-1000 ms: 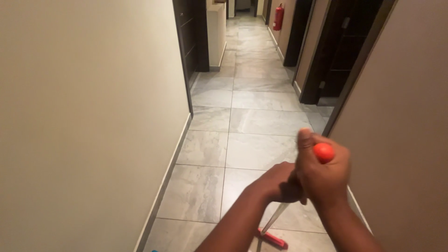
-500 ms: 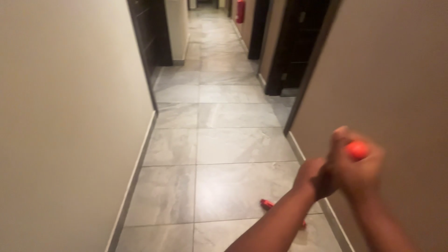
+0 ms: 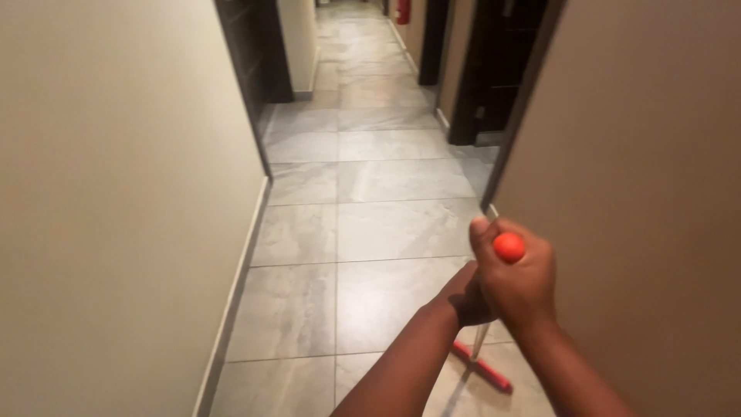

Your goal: Sweep the floor in the hallway using a broom and dustpan.

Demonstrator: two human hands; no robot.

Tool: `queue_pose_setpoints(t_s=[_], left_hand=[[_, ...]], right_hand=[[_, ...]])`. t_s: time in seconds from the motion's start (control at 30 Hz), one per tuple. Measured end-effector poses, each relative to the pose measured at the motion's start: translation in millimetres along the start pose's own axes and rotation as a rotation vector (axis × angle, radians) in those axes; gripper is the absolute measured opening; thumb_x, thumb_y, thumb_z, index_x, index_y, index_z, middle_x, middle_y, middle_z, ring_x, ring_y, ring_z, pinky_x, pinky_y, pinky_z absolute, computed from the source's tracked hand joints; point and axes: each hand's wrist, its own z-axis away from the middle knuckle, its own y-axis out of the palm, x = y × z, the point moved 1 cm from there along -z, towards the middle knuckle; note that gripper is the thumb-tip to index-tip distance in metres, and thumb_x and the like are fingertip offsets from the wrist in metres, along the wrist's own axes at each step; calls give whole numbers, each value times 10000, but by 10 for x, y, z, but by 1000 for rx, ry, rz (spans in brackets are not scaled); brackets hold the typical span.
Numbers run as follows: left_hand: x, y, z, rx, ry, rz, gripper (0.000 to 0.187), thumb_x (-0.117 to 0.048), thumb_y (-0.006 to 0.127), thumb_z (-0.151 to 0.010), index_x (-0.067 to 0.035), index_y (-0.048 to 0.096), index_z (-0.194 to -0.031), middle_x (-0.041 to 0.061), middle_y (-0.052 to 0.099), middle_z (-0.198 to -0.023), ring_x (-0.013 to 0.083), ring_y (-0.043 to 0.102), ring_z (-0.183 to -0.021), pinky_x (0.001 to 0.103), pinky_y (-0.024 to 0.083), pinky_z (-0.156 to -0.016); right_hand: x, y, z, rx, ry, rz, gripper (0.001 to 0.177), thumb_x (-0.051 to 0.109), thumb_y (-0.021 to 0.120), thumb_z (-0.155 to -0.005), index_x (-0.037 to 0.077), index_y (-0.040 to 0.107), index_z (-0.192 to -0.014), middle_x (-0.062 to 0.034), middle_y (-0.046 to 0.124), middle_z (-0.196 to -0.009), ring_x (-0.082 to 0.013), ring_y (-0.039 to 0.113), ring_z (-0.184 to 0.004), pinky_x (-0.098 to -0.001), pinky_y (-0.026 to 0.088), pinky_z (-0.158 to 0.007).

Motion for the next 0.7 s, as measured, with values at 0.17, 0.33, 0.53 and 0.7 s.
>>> queue_pose_setpoints(t_s=[0.17,0.33,0.53,0.7], left_hand=[[-620,-334,274,-77,-266,-108,395,-276,569,-953,-11,598,-1243,180,718,-1138,266,680,-1097,387,543,-901],[-734,-477,327,-191,-216,-242,391,-308,543,-967,-5,618,-1203,196,729,-988,306,709,-981,397,572,-788],[-870,-739,267,-219,-181,-339,406,-360,575,-948,-9,704,-791,150,712,-706,292,732,-696,382,582,-670],[-278,-863,614,-564,-327,-280,586,-554,456,-1020,-50,706,-859,211,710,-767,391,719,-779,466,536,-636]], right_hand=[[496,117,-13,12,-44,-94,483,335,647,-1029,52,534,-655,3,516,-578,-100,489,-526,-277,423,-494],[825,115,-110,38,-128,-162,485,333,606,-1080,55,542,-687,-20,519,-580,-115,479,-495,-286,413,-465],[776,151,-295,253,-257,-488,427,287,578,-1096,88,532,-721,-21,501,-560,-121,468,-426,-282,401,-403],[348,524,-59,478,-140,-218,354,229,570,-1000,66,636,-692,-31,685,-619,-115,670,-589,-276,557,-613]])
